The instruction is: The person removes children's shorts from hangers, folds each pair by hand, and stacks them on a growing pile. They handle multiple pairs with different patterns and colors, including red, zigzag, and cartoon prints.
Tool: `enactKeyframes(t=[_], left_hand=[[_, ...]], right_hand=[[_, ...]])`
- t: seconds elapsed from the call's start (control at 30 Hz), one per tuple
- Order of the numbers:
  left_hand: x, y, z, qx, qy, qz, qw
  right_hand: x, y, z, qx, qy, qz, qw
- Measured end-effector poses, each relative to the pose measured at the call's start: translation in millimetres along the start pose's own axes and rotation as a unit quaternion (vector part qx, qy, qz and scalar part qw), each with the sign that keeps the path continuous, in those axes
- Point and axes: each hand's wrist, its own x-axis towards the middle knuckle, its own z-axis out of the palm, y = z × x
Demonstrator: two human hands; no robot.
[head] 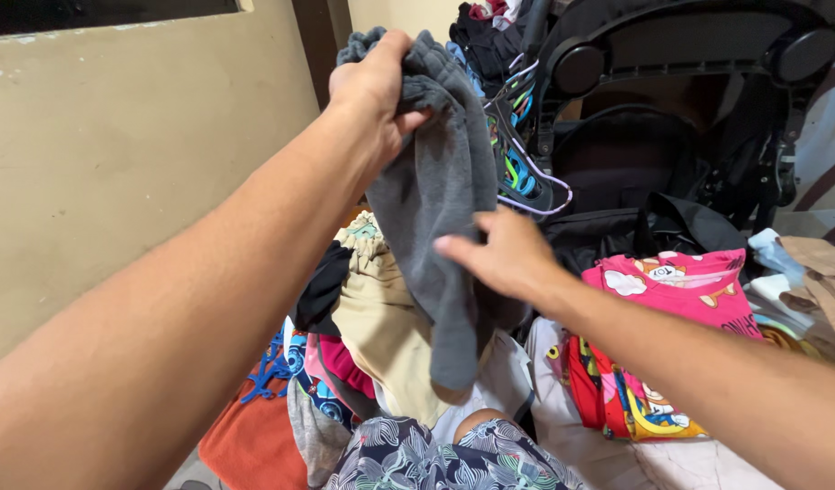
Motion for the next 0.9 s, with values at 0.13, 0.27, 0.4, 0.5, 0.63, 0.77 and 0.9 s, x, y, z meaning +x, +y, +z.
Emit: enactKeyframes(t=[0.13, 0.27, 0.4, 0.5, 0.63, 0.77, 0.9], left_hand=[[7.2, 10.8, -20.9, 0.015, 0.04, 0.018, 0.999], [12.4, 9.7, -37.1, 0.001, 0.057, -0.005, 0.998], [10.0, 4.5, -56.8, -0.004, 0.073, -0.029, 0.997], [8.4, 4.9, -62.2, -0.008, 0.055, -0.035, 0.998], [7.1, -0.4, -74.4, 0.002, 0.053, -0.046, 0.998], [12.3, -1.1, -89.8, -0.058, -0.012, -0.037, 0.998], [18.6, 8.4, -119.8, -0.13, -0.167, 0.032, 0.977]], right_hand=[[21.4, 22.1, -27.5, 0.176, 0.075, 0.034, 0.981], [40.7, 39.7, -46.2, 0.245, -0.059, 0.022, 0.967], [47.0, 51.9, -47.8, 0.158, -0.023, 0.038, 0.987], [37.7, 63.2, -39.8, 0.187, -0.076, -0.027, 0.979], [26.3, 68.9, -34.0, 0.154, -0.026, -0.115, 0.981], [24.0, 54.2, -48.6, 0.055, 0.169, -0.081, 0.981], [21.3, 28.7, -48.2, -0.017, 0.357, -0.25, 0.9]])
